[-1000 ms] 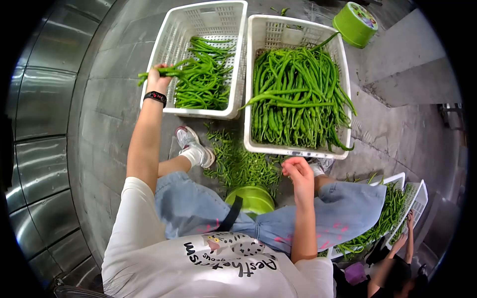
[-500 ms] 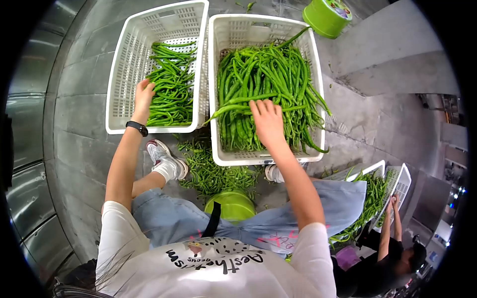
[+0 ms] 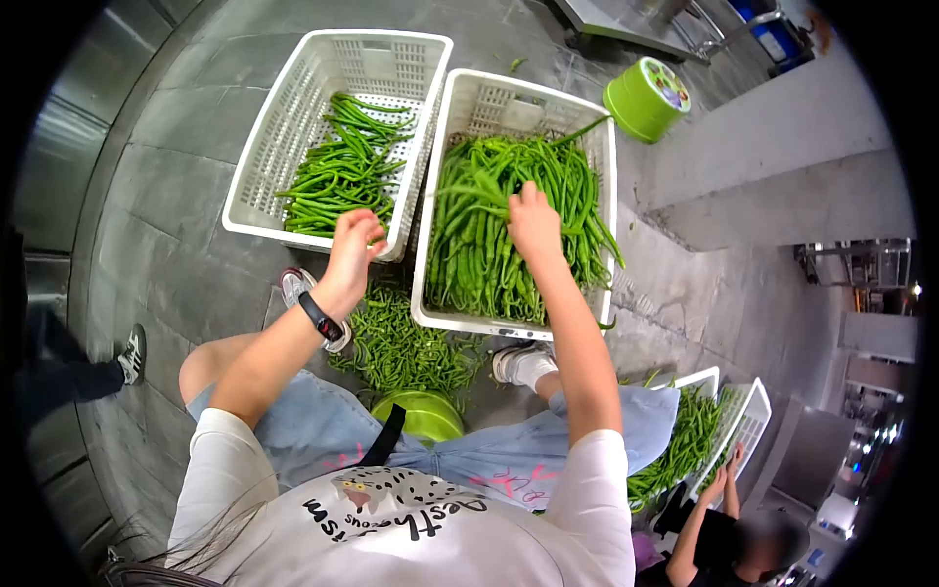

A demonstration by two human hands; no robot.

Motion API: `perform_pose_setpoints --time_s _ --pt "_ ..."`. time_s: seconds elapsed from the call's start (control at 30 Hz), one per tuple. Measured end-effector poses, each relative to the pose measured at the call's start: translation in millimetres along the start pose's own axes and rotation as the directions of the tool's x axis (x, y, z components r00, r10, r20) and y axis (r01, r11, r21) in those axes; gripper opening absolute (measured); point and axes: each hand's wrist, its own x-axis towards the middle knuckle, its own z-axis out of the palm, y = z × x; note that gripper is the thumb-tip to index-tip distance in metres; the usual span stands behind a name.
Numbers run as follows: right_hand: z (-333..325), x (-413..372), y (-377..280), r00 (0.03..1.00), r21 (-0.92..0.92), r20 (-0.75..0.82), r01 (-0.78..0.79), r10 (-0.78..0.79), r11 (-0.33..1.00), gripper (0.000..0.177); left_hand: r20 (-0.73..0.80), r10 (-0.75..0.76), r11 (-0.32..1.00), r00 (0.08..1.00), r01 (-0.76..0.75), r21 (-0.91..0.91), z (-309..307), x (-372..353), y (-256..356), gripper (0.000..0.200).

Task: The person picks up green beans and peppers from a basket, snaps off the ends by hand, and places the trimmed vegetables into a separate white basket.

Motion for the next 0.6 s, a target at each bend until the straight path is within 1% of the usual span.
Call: perform_pose_setpoints --time_s 0.03,0.07,0.1,0.17,0.2,0.23,0.3,0.37,0.4,0.47,0.5,0.53,0.57,0.6 --pt "-19.5 -1.1 -1.0 0.999 0.075 0.004 -0.050 0.049 0.996 0.027 0.048 -0.082 0.996 0.996 0.084 -0.042 -6.7 -2.9 -7.0 0.019" --pt "-42.4 -3.0 -7.8 0.995 0.152 -0.018 -0.093 0.097 0.984 0.024 0.170 -0.143 0.987 0.975 0.153 -0.048 -8.6 -12.5 -3.0 0.022" --pt "-65.6 -7.0 -16.8 0.988 0.231 -0.034 -0.138 0.150 0.963 0.022 0.291 -0.201 0.974 0.935 0.221 -0.039 -8.4 -22.4 2.9 0.026" --pt "-107.2 -19.0 -42.6 0.988 0.384 -0.052 -0.114 0.144 0.916 0.021 0.463 -0.126 0.980 0.877 0.181 -0.076 4.7 -39.8 9.0 0.036" --pt "-122.9 -26.4 -56.6 0.989 0.471 -0.121 -0.021 0.089 0.882 0.019 0.528 -0.047 0.989 0.848 0.113 -0.094 13.8 -51.4 17.2 0.043" --pt "-131.2 -33.4 -68.3 0.993 0.545 -0.098 0.004 0.059 0.838 0.018 0.531 -0.011 0.987 0.848 0.093 -0.129 24.0 -65.4 27.2 0.045" --pt "-139.8 -46.2 -92.6 0.990 0.689 -0.137 0.115 -0.028 0.715 0.017 0.594 0.099 0.975 0.799 0.043 -0.220 36.2 -86.6 48.6 0.045" --pt "-152.7 -58.3 -112.5 0.997 0.801 0.065 -0.033 -0.032 0.597 0.019 0.700 0.060 0.988 0.712 0.058 -0.143 30.4 -88.8 60.6 0.042" --pt "-157.0 -63.1 -121.0 0.994 0.870 0.102 -0.066 -0.047 0.488 0.021 0.689 0.037 0.985 0.724 0.089 -0.146 28.1 -90.7 61.3 0.034" --pt "-151.9 -74.8 -126.8 0.991 0.891 0.120 -0.080 -0.061 0.447 0.023 0.673 0.110 0.980 0.731 0.032 -0.195 14.9 -88.9 57.0 0.028" --pt "-149.7 -80.0 -128.3 0.997 0.897 0.012 0.025 -0.081 0.442 0.025 0.664 0.146 0.976 0.733 0.003 -0.218 9.2 -90.3 59.0 0.025" --pt "-150.1 -85.8 -128.6 0.996 0.939 0.082 -0.066 -0.033 0.338 0.028 0.636 0.157 0.971 0.756 -0.001 -0.238 5.1 -93.9 62.0 0.020" --pt "-146.6 -91.5 -125.4 0.997 0.949 0.080 -0.075 -0.004 0.305 0.033 0.674 0.118 0.972 0.729 0.054 -0.228 -5.1 -94.4 66.0 0.019" --pt "-149.6 -96.2 -127.8 0.986 0.977 0.163 -0.167 0.038 0.134 0.038 0.672 0.063 0.992 0.738 0.028 -0.123 -12.3 -94.8 65.4 0.018"
